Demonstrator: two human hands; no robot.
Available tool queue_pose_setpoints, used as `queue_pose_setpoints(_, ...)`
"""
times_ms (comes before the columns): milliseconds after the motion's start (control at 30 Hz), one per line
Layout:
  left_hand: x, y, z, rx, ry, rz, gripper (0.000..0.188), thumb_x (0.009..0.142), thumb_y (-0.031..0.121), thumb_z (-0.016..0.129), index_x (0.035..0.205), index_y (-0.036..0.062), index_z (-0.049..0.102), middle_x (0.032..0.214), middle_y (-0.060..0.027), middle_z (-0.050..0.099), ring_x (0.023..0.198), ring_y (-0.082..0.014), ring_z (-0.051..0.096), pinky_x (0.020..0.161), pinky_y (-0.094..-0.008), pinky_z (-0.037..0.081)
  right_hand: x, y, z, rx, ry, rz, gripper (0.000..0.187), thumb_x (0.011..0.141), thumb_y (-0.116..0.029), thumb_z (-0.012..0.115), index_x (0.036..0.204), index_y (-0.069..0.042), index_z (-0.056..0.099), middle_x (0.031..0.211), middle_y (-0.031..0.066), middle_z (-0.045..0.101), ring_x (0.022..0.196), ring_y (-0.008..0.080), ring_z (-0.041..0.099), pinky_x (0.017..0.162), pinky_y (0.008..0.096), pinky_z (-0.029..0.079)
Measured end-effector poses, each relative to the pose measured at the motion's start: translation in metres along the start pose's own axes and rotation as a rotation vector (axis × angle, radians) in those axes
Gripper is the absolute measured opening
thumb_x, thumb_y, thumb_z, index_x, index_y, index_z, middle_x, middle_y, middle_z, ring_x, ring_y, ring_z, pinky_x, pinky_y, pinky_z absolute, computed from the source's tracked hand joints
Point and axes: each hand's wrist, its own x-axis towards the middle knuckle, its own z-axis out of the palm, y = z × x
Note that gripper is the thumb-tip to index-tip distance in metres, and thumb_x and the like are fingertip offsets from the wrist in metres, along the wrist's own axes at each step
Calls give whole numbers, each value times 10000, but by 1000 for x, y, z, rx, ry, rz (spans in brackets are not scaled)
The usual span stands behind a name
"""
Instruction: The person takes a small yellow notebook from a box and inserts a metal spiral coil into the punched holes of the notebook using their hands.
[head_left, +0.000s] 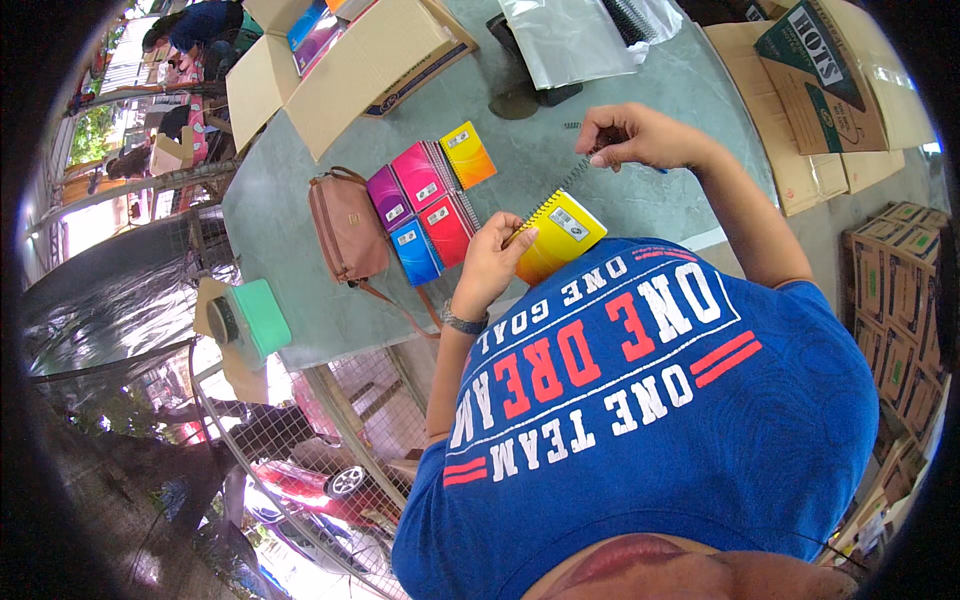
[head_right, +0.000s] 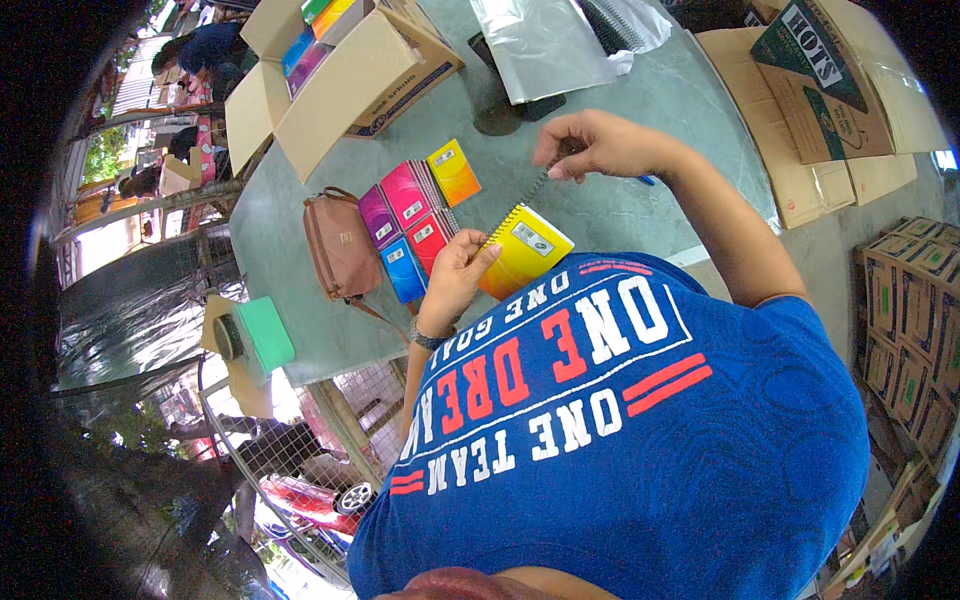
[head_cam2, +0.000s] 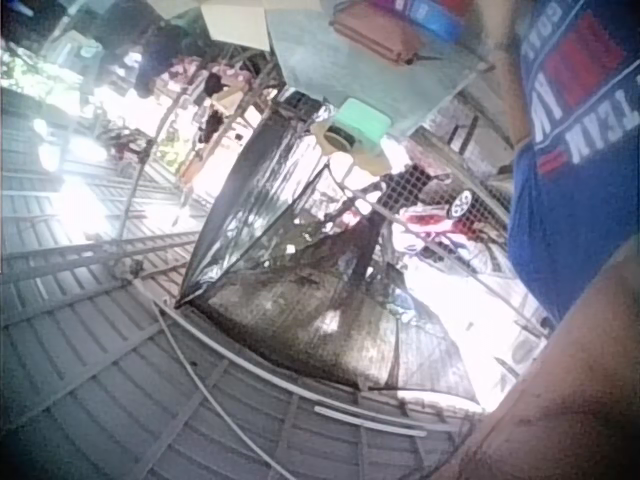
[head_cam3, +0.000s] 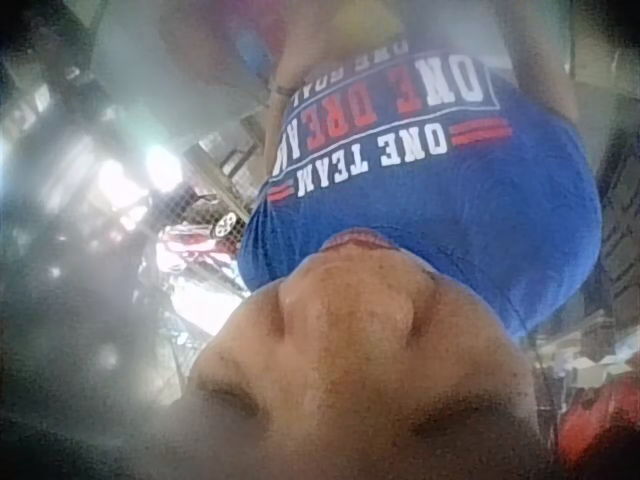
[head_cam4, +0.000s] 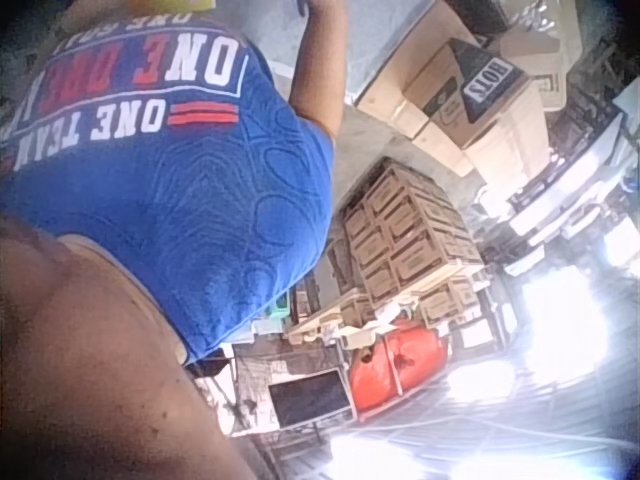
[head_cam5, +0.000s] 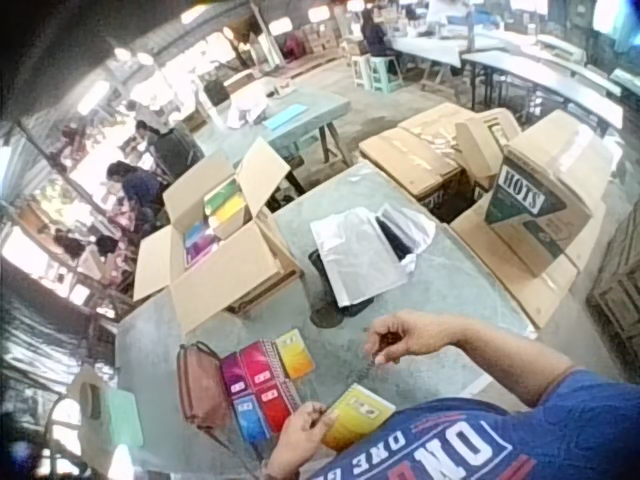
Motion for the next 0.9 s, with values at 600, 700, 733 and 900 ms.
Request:
queue_pose_setpoints(600, 0, 1, 2, 3, -5, 15, 210, 931, 176, 556, 974, -29, 532, 842, -80, 634, 758, -95, 552, 688, -243, 446, 5, -5, 2, -89, -37, 143, 260, 934, -291, 538, 963, -42, 609, 607, -7, 496, 548, 80, 474, 504, 247, 408)
queue_pose_setpoints(700, 0, 3, 3, -7, -14, 13, 213, 933, 178, 555, 966, -32, 541, 841, -80, 634, 750, -94, 553, 680, -242, 447, 8, -9, 8, -125, -6, 250, 278, 938, -297, 530, 990, -38, 617, 564, -1, 473, 534, 76, 473, 491, 249, 395)
queue_pose_setpoints(733, 0, 4, 3, -7, -21, 10, 214, 933, 178, 554, 957, -34, 545, 838, -80, 634, 745, -94, 553, 676, -240, 447, 9, -11, 9, -117, 6, 311, 292, 940, -306, 525, 997, -36, 620, 545, 2, 463, 526, 77, 473, 485, 253, 390)
queue_pose_setpoints(900, 0, 2, -4, 114, -48, -13, 253, 936, 200, 545, 1017, -39, 561, 819, -70, 633, 722, -123, 555, 676, -264, 452, 6, -9, 14, -30, -6, 272, 237, 922, -245, 570, 1036, -43, 622, 675, -2, 525, 622, 67, 496, 553, 228, 432)
